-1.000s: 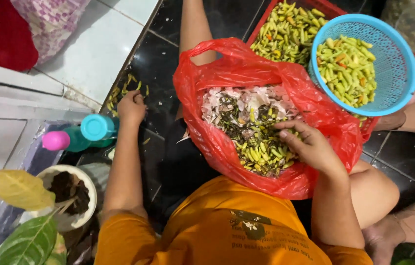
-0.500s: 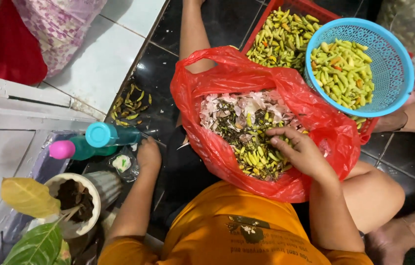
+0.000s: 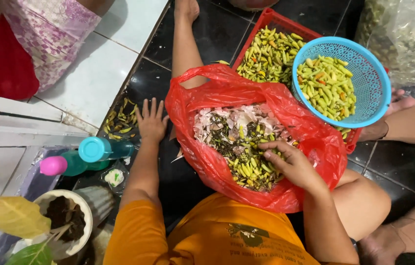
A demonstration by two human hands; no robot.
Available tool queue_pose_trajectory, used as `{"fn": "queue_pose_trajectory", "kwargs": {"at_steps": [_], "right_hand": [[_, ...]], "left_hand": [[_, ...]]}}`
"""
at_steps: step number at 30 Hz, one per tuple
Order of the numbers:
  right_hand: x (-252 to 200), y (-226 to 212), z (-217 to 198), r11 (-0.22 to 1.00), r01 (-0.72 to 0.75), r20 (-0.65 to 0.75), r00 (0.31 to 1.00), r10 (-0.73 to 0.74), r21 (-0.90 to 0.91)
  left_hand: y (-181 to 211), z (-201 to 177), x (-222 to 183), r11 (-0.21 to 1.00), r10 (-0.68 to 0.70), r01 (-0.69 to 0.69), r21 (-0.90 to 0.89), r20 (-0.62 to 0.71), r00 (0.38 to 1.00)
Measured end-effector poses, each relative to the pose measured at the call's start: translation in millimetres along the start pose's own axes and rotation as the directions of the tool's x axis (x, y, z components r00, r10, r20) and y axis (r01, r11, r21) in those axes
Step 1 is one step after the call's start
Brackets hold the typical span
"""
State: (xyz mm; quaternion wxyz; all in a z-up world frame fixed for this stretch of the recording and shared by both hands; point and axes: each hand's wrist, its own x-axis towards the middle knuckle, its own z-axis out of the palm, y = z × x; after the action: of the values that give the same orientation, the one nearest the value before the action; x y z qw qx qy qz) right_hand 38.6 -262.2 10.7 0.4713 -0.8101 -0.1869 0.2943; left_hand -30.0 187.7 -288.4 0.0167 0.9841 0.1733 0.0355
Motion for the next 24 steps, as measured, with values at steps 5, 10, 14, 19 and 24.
{"fn": "queue_pose_trajectory", "kwargs": {"at_steps": [5, 10, 14, 19, 24], "right_hand": [[2, -2, -2, 1.000, 0.013, 0.016, 1.000, -0.013, 0.003], [10, 30, -5, 0.902, 0.030, 0.045, 0.998, -0.054, 0.430], [20, 47, -38, 0.690, 0.175, -0.138, 0.984, -0.110, 0.702], [27, 51, -72, 0.663, 0.373, -0.397, 0.909, -0.122, 0.650], [21, 59, -57, 0.810, 0.310, -0.317, 0.934, -0.163, 0.497]], "left_hand": [[-54, 1, -5, 0.961, -0.254, 0.250, 0.121, 0.015, 0.967], [-36, -21, 1, 0.946, -0.286, 0.325, 0.009, -0.454, 0.844], [3, -79, 10, 0.842, -0.484, 0.326, -0.430, -0.334, 0.809], [117, -242, -15, 0.802, -0.229, -0.324, -0.501, -0.760, 0.608], [222, -293, -34, 0.623, 0.529, -0.731, -0.280, -0.538, 0.656]]}}
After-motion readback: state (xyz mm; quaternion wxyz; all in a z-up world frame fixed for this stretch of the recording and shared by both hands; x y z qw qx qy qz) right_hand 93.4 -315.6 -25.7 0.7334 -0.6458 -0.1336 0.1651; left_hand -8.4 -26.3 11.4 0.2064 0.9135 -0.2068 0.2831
